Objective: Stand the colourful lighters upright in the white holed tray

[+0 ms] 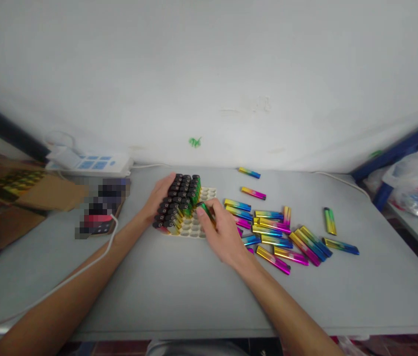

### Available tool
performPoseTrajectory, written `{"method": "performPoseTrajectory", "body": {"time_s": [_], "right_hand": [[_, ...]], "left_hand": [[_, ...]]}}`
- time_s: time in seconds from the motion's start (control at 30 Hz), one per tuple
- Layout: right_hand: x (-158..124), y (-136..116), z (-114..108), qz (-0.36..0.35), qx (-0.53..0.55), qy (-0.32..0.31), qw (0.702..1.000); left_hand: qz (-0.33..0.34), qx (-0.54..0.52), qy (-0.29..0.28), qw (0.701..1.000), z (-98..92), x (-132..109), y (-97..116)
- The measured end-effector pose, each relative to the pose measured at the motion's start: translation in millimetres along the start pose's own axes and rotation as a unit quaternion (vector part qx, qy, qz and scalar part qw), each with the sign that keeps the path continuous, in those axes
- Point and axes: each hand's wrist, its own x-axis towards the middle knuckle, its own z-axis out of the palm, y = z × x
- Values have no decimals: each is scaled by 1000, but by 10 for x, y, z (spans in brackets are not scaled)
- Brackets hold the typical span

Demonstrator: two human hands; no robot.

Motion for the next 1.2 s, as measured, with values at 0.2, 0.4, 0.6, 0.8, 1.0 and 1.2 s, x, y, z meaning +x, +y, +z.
{"method": "performPoseTrajectory", "body": {"time_s": [0.2, 0.4, 0.6, 0.8, 1.0, 1.2], "right_hand": [[23, -88, -13, -73, -106, 56, 990], [18, -50, 29, -56, -92, 35, 994], [45, 75, 72, -129, -184, 2, 974], [49, 16, 175, -170, -329, -17, 929], [72, 7, 196, -170, -396, -18, 902], [-67, 48, -137, -172, -330, -42, 927]], "left_hand": [[11, 12, 0, 1000, 9, -2, -11], [5, 38, 8, 999, 18, -3, 28], [-1, 23, 11, 1000, 13, -2, 13], [4, 31, 10, 999, 11, 4, -6], [1, 44, 30, 999, 12, 10, -30], [3, -10, 7, 1000, -18, 27, -79]]}}
